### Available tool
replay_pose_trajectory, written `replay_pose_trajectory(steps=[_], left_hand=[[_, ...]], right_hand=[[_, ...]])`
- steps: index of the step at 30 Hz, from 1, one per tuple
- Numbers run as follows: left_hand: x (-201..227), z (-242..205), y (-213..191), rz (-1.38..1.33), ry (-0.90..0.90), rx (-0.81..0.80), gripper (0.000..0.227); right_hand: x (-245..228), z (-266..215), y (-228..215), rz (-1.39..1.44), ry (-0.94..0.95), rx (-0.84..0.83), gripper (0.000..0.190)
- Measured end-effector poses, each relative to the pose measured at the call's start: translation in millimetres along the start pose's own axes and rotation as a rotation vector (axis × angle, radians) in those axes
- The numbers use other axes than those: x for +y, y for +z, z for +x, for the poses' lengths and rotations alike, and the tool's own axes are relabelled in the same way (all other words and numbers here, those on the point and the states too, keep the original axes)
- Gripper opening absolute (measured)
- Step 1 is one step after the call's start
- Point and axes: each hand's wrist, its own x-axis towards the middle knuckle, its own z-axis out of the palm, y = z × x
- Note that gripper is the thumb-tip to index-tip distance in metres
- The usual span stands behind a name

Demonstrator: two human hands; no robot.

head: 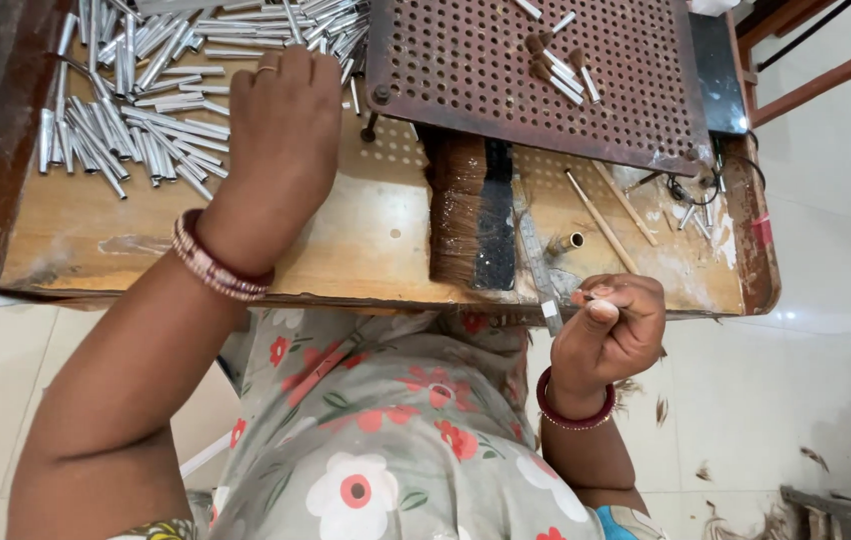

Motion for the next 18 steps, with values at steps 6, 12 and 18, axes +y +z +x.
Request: replay_pose_trajectory(steps=[6,12,18], left_hand=[[93.2,-35.2,-64.9,-0.798,0.005,0.146,0.038],[167.7,-82.3,-5.2,-2.033,-0.241,-0.357,0.009],[154.5,-67.5,-28.1,-1.494,0.028,-0.392,0.010]], right_hand=[[-14.8,-7.6,10.0,0.121,0.084,-0.035,0.032],[-21.9,-10.6,12.4,0.290,0.211,-0.047,0.027],[-23.2,-6.4,1.8,0.245,0.281,-0.110,0.029]])
